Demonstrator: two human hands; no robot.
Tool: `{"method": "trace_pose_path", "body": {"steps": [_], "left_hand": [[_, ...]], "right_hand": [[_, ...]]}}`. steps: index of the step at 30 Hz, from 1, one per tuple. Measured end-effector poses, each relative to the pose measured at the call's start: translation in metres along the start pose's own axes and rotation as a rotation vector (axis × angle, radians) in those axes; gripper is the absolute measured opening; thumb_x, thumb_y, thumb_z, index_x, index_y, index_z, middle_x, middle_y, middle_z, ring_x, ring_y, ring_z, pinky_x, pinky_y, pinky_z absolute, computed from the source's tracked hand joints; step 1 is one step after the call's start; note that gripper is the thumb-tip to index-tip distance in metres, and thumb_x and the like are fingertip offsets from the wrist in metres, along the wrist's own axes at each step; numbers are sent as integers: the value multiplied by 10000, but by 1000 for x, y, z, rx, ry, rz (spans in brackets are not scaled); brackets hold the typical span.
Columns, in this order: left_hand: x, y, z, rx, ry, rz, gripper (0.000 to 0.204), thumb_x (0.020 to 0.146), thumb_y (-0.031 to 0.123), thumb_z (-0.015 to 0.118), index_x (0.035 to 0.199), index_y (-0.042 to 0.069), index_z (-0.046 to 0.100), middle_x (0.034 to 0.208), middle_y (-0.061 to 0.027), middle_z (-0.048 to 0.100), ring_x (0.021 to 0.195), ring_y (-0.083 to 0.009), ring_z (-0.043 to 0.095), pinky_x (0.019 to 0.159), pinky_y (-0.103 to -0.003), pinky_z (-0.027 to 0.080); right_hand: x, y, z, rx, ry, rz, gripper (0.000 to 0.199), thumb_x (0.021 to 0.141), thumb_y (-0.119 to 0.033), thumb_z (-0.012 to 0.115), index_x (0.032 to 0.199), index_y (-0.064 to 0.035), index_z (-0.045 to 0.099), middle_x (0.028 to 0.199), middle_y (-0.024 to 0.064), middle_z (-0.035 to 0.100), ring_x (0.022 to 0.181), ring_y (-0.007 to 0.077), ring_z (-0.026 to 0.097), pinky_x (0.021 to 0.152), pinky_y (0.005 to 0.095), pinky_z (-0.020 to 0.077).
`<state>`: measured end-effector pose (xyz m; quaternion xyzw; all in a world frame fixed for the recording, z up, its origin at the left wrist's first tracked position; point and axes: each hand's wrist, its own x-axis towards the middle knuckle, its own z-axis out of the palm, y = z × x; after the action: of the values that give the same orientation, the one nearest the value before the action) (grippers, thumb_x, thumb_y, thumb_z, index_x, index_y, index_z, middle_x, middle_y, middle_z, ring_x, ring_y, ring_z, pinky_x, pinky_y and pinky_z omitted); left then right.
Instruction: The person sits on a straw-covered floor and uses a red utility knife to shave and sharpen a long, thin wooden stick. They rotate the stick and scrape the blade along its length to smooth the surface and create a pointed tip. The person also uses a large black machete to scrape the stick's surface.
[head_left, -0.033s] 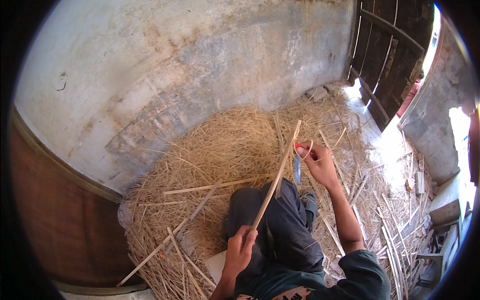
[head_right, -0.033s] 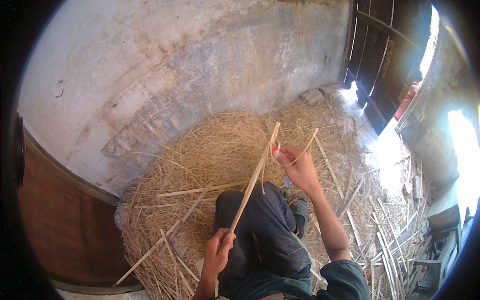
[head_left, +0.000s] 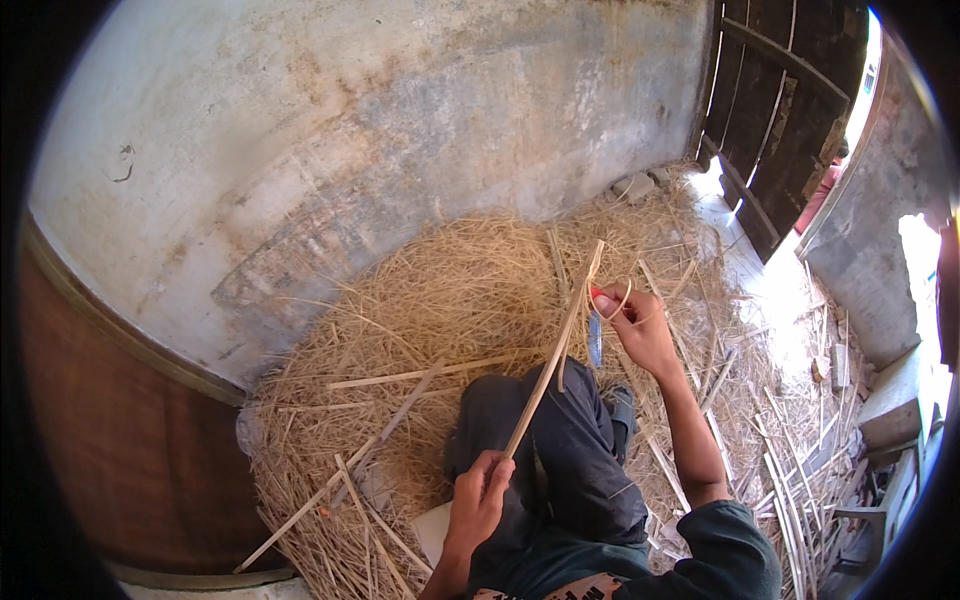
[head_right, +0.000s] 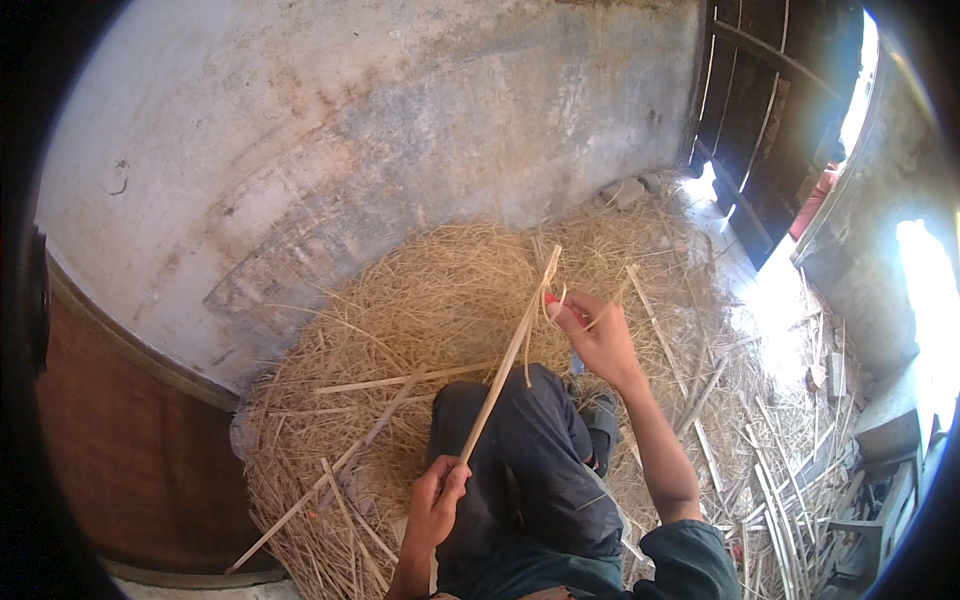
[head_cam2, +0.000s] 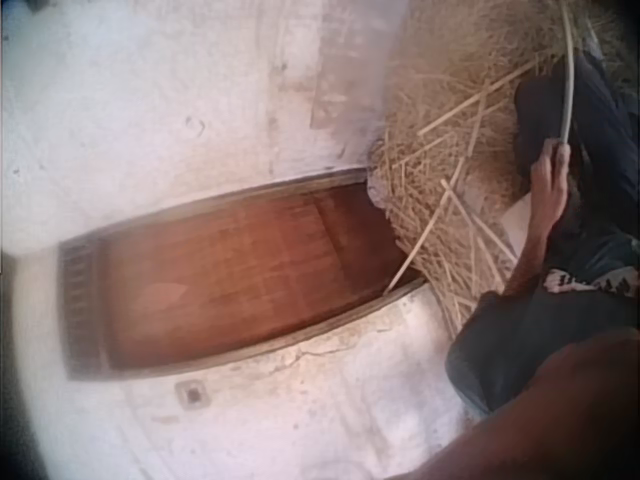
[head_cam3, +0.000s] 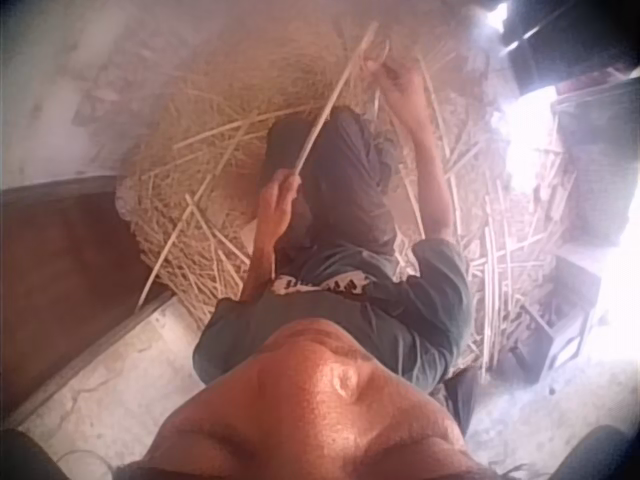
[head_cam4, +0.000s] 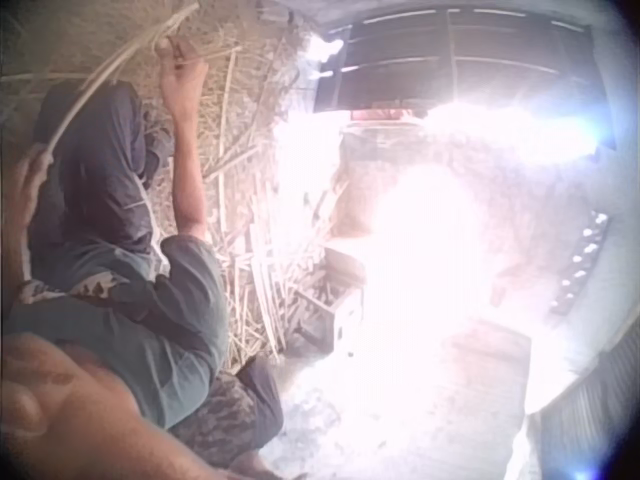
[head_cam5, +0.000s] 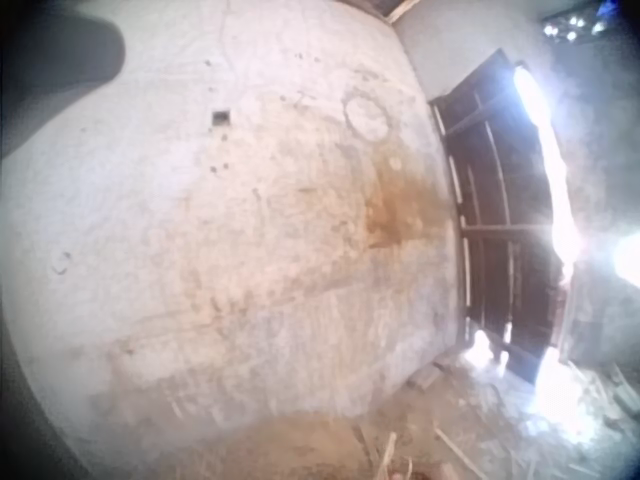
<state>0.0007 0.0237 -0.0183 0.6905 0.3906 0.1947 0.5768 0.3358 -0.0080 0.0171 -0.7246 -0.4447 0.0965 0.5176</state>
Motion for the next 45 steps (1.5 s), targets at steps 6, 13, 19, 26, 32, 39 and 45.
{"method": "trace_pose_path", "body": {"steps": [6,13,19,26,32,39,45], "left_hand": [[7,-7,-9,-19,-70,12,298,1115,277,551,1041,9,658,681,6,515,600,-63,457,548,-275,368],[12,7,-8,-405,-206,-207,452,1158,431,416,1065,34,611,665,44,391,495,-25,329,429,-211,273],[15,24,-17,-482,-353,-180,540,1150,493,391,1040,7,599,636,34,402,475,-37,332,427,-214,272],[9,22,-12,-494,-334,-182,559,1140,510,408,965,14,594,636,31,421,474,-58,401,429,-237,299],[11,33,-3,-57,-225,108,399,1121,381,545,877,67,574,655,46,471,545,-50,445,496,-249,349],[12,27,4,-158,-214,121,371,1114,361,566,914,49,587,678,36,500,626,-49,446,556,-261,361],[13,26,8,-195,-182,146,357,1127,340,533,961,31,605,658,21,503,605,-60,451,543,-277,368]], "right_hand": [[2,-2,-18,35,-91,-17,267,1013,-279,707,1064,-25,772,758,98,681,652,184,647,627,342,499],[-28,-23,6,-177,-11,-305,222,932,-225,768,1073,-53,765,944,131,743,825,299,739,691,388,565],[-61,-22,31,9,-120,-392,253,905,-200,807,1086,-42,727,893,105,714,802,304,737,708,387,586],[-75,-37,38,-71,-141,-597,309,848,-249,858,1064,-71,729,821,50,665,646,242,685,564,357,543],[-79,-44,37,-56,-132,-599,325,828,-263,872,1056,-78,734,797,35,650,624,226,671,537,357,529],[-81,-45,36,-76,-65,-586,320,823,-256,875,1059,-88,740,776,22,637,602,216,662,517,349,521],[-88,-55,36,-111,-117,-620,297,839,-266,858,1053,-92,747,769,23,623,580,217,654,503,346,514]]}}
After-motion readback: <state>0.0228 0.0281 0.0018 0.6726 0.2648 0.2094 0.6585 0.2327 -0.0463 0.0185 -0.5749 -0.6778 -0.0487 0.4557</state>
